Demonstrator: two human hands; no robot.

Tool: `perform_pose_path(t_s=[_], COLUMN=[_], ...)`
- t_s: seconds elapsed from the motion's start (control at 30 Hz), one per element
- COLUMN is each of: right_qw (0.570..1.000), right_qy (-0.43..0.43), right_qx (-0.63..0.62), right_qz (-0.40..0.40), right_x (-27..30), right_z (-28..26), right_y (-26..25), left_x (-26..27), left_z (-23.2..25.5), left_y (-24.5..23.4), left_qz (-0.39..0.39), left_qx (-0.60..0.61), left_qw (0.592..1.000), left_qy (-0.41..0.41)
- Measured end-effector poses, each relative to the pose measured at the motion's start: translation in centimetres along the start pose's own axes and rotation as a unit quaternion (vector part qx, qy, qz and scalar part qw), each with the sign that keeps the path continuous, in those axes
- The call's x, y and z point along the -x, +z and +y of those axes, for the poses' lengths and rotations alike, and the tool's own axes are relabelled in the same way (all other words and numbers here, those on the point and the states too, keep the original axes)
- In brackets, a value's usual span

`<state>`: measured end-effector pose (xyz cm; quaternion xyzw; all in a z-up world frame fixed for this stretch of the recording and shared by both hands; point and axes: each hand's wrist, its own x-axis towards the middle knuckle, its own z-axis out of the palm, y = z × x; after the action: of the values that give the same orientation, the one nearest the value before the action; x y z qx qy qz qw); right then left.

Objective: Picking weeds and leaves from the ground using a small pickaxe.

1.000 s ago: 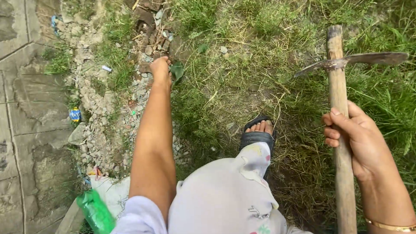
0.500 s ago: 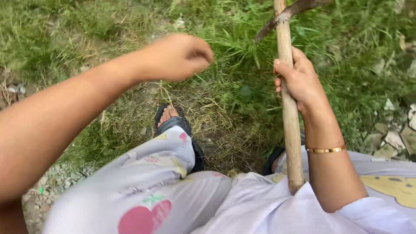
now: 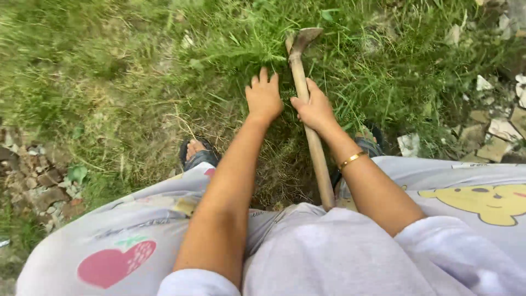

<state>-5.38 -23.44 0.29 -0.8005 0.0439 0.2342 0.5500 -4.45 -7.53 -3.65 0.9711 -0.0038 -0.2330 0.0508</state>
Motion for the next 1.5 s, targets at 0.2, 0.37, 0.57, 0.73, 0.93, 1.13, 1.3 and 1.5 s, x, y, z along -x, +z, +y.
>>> perform_pose_path(t_s=[0.2, 0.37, 0.57, 0.73, 0.93, 1.13, 1.3, 1.5], right_qw=[0.988, 0.999, 0.993, 0.996, 0.998, 0.997, 0.997, 0.995], right_qy=[-0.098, -0.007, 0.077, 0.020, 0.054, 0.041, 0.045, 0.075], right_qx=[0.115, 0.034, -0.061, -0.080, -0.020, -0.058, -0.056, -0.053], right_qz=[0.042, 0.001, -0.062, -0.019, -0.017, -0.036, -0.018, -0.032], right_x=[-4.7, -1.6, -2.2, -1.7, -1.6, -2.3, -1.9, -2.2], right_z=[7.8, 0.8, 1.9, 0.0, -0.1, -0.2, -0.4, -1.1], right_y=[1.6, 1.0, 2.0, 1.9, 2.0, 2.5, 3.2, 3.2], left_x=[0.2, 0.5, -3.2, -3.8, -1.3, -0.3, -3.4, -2.7], left_z=[-2.5, -2.9, -4.7, -3.9, -4.3, -3.7, -5.3, -5.2], left_y=[1.4, -1.0, 4.0, 6.2, 1.9, -1.2, 3.5, 3.0], left_qz=[0.155, 0.131, 0.169, 0.161, 0.072, 0.164, 0.250, 0.251], left_qx=[0.193, 0.306, 0.425, 0.574, 0.443, 0.462, 0.501, 0.521], left_qw=[0.955, 0.918, 0.872, 0.803, 0.864, 0.836, 0.804, 0.807], left_qy=[-0.162, -0.216, -0.177, 0.027, -0.229, -0.246, -0.201, -0.116])
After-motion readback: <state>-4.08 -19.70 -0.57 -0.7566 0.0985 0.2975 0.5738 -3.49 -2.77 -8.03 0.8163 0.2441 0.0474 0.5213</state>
